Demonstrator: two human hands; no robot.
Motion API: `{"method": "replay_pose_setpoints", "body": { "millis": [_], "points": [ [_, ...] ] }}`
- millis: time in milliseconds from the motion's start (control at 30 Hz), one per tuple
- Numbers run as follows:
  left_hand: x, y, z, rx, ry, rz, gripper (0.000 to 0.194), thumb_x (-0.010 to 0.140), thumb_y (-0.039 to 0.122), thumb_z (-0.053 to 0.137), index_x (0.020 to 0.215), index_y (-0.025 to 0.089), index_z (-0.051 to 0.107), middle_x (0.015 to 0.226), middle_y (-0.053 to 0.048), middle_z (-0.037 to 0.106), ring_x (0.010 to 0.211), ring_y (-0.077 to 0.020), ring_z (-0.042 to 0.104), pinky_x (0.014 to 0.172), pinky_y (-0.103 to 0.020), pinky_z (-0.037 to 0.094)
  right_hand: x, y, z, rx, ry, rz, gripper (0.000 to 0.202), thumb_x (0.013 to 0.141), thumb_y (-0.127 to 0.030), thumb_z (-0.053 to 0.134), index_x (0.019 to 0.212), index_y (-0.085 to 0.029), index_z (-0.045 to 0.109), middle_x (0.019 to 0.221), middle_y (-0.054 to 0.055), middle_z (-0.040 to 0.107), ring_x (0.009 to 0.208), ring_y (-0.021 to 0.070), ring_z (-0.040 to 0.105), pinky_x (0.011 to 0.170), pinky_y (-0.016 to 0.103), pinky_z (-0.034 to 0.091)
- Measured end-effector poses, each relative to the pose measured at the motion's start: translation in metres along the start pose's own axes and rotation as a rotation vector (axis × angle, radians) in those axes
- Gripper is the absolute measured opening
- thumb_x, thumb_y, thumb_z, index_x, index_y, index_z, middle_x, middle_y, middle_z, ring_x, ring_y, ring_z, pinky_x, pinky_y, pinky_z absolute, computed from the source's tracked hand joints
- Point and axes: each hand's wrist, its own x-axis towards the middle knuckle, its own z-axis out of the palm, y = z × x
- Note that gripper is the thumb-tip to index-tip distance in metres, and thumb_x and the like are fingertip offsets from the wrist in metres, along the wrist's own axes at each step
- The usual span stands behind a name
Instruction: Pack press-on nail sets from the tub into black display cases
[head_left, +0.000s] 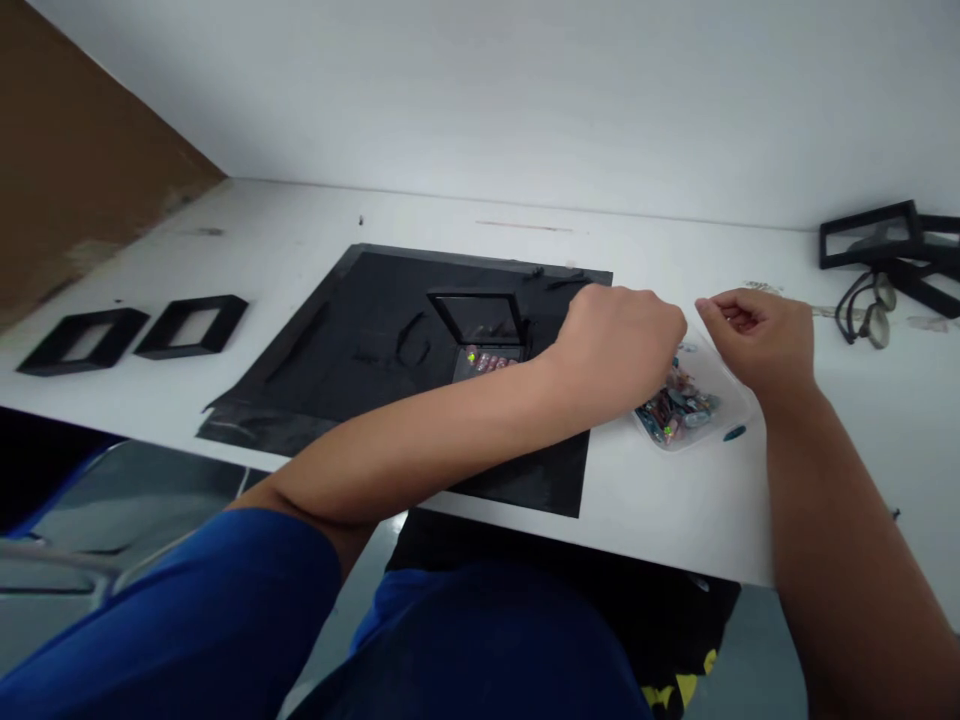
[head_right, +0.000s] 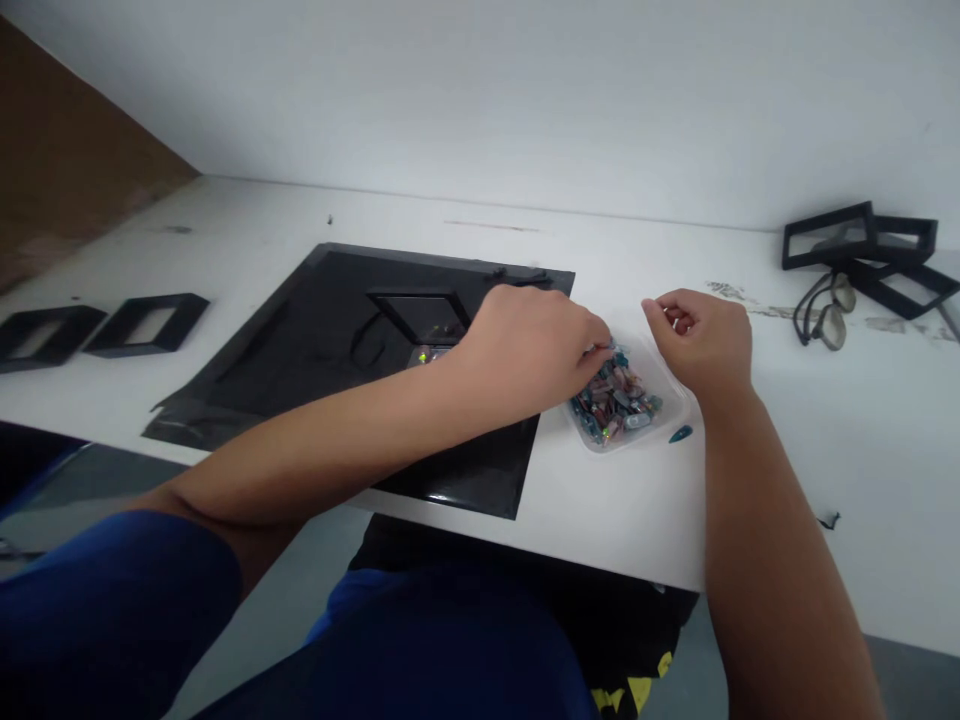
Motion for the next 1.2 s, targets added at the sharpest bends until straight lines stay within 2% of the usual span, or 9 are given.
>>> {"method": "replay_pose_setpoints", "body": {
  "millis": [100,200,333,433,600,833,1000,1100,1200],
  "points": [
    [0.004,-0.002,0.005,-0.086,-0.084,0.08,0.031,0.094,0.039,0.052,0.092,0.019,0.075,0.077,-0.009,0.071,0.075,-0.0213,0.064,0.06,-0.03,0.029,0.0,0.001,0.001,-0.003,-0.016,0.009,0.024,0.085,-0.045,0.065,0.076,-0.023,0.071,0.067,0.001,0.068,0.063,0.0191,0.063,0.065,0.035,0.047],
    [0.013,-0.007,0.01,-0.208,-0.202,0.243,0.025,0.085,0.045,0.065,0.087,0.023,0.076,0.082,-0.002,0.074,0.073,-0.0165,0.062,0.061,-0.029,0.029,0.001,0.002,0.001,-0.01,-0.026,0.011,0.025,0.085,-0.045,0.064,0.077,-0.023,0.071,0.068,0.001,0.069,0.063,0.0189,0.064,0.065,0.035,0.047],
    [0.023,-0.01,0.017,-0.266,-0.308,0.4,0.023,0.075,0.037,0.078,0.097,0.03,0.077,0.093,0.003,0.077,0.084,-0.0163,0.064,0.062,-0.027,0.029,0.001,0.004,0.0,-0.02,-0.035,0.022,0.026,0.085,-0.048,0.064,0.078,-0.025,0.072,0.072,0.002,0.07,0.066,0.0205,0.065,0.065,0.036,0.047],
    [0.025,-0.008,0.022,-0.264,-0.347,0.431,0.021,0.077,0.031,0.077,0.098,0.031,0.078,0.095,0.003,0.077,0.093,-0.018,0.064,0.062,-0.027,0.029,0.001,0.003,0.0,-0.017,-0.045,0.042,0.026,0.085,-0.048,0.064,0.078,-0.025,0.072,0.073,0.003,0.071,0.066,0.0209,0.065,0.064,0.037,0.047],
    [0.021,-0.003,0.02,-0.266,-0.379,0.443,0.01,0.081,0.023,0.072,0.088,0.027,0.078,0.093,0.005,0.077,0.078,-0.0125,0.062,0.067,-0.028,0.032,0.002,0.0,0.0,-0.035,-0.076,0.026,0.026,0.085,-0.047,0.064,0.078,-0.023,0.073,0.073,0.005,0.072,0.066,0.02,0.064,0.064,0.035,0.045],
    [0.019,-0.005,0.013,-0.364,-0.443,0.52,0.024,0.082,0.023,0.069,0.104,0.027,0.076,0.096,0.004,0.076,0.076,-0.0116,0.063,0.065,-0.027,0.036,0.003,-0.001,0.0,-0.053,-0.094,0.041,0.025,0.085,-0.047,0.064,0.077,-0.025,0.072,0.071,0.003,0.071,0.065,0.0193,0.063,0.061,0.034,0.043],
    [0.017,-0.011,0.01,-0.454,-0.498,0.576,0.037,0.082,0.013,0.066,0.116,0.025,0.073,0.108,0.003,0.076,0.089,-0.0124,0.067,0.072,-0.024,0.044,0.003,0.0,-0.001,-0.046,-0.109,0.046,0.025,0.084,-0.048,0.064,0.078,-0.026,0.073,0.069,0.002,0.07,0.064,0.019,0.063,0.061,0.035,0.043],
    [0.014,-0.015,0.005,-0.468,-0.48,0.56,0.04,0.08,0.006,0.06,0.113,0.025,0.074,0.103,0.004,0.077,0.087,-0.0115,0.068,0.073,-0.023,0.045,0.003,0.002,0.0,-0.034,-0.101,0.036,0.025,0.084,-0.048,0.065,0.078,-0.026,0.074,0.068,0.002,0.07,0.062,0.019,0.062,0.059,0.035,0.043],
    [0.01,-0.017,0.003,-0.469,-0.516,0.588,0.036,0.08,0.008,0.061,0.109,0.023,0.075,0.105,0.003,0.078,0.088,-0.0124,0.068,0.074,-0.024,0.047,0.002,0.003,0.0,-0.033,-0.096,0.046,0.025,0.084,-0.048,0.065,0.081,-0.026,0.075,0.068,0.003,0.071,0.063,0.0199,0.063,0.06,0.035,0.043]
  ]
}}
